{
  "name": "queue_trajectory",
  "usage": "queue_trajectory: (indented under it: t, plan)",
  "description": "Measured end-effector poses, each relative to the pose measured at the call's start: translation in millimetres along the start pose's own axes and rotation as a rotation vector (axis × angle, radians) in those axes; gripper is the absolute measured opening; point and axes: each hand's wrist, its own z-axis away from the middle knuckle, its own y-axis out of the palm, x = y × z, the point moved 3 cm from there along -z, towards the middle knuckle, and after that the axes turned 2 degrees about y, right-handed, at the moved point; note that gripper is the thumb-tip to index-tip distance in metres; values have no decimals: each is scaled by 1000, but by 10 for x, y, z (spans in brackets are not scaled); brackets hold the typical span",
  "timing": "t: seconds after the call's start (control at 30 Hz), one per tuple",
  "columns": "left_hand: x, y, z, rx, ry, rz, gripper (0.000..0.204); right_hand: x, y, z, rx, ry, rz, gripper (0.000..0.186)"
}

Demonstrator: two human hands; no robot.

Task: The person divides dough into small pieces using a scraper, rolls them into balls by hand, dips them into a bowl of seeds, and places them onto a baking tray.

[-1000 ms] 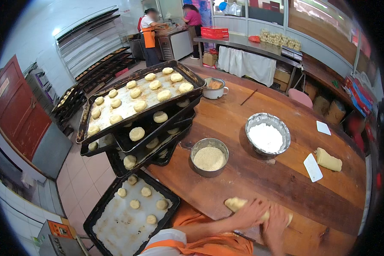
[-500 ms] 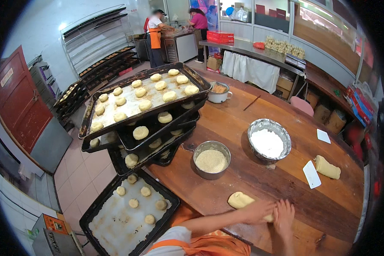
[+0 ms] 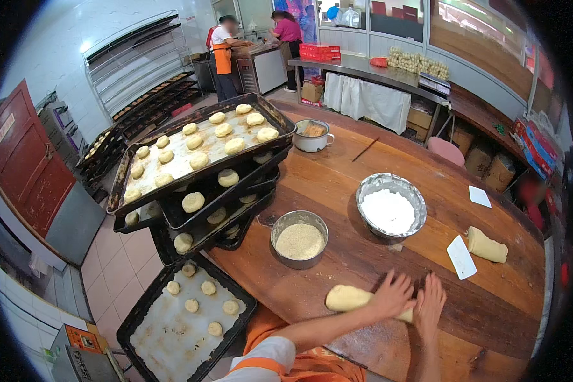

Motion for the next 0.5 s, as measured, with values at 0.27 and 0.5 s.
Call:
queue_trajectory:
  t: [0.27,0.5]
  plan:
    - [165,271,-123,186,-44,302,55,-143,152,-392,139,-311,-54,36]
    - [-706,-3,1007,62,230,453,60,203,-432,1133,419,-72,-94,51]
